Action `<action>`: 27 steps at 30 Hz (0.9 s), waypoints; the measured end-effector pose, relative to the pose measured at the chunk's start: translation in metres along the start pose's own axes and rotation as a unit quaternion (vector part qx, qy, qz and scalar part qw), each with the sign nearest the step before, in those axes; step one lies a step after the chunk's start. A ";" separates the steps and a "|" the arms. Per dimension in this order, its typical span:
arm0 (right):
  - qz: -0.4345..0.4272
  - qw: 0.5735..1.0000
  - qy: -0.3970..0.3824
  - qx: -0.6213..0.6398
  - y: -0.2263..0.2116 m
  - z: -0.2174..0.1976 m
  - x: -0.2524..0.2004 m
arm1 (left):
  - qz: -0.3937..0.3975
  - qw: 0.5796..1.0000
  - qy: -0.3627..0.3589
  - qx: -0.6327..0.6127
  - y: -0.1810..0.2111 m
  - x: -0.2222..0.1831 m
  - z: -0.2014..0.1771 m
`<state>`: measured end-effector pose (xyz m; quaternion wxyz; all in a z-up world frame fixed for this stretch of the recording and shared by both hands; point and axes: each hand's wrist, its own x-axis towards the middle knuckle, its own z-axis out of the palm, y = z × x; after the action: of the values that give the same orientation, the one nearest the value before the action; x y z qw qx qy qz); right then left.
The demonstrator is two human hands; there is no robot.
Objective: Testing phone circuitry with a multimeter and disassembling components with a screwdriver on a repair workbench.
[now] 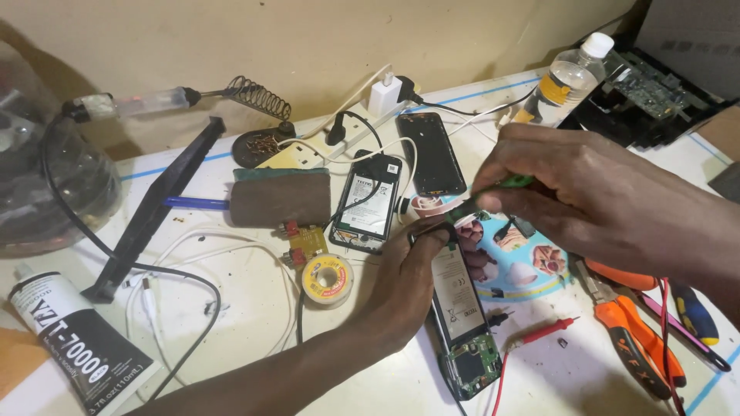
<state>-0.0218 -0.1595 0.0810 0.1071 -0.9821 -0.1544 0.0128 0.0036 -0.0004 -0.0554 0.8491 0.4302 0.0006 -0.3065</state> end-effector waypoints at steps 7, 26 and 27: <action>-0.008 1.000 -0.004 -0.024 -0.005 0.001 0.005 | -0.037 0.989 0.061 0.130 0.018 -0.008 0.004; 0.304 0.720 0.232 0.580 0.000 0.116 -0.063 | -0.101 0.980 -0.005 -0.170 0.031 -0.004 0.018; 0.236 0.674 0.223 0.663 0.007 0.132 -0.067 | -0.068 0.983 -0.016 -0.172 0.033 -0.003 0.019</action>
<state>-0.0910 -0.1587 -0.0502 0.7552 -0.6302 0.1604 -0.0824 0.0133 0.0019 -0.0181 0.8872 0.2720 0.0688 -0.3662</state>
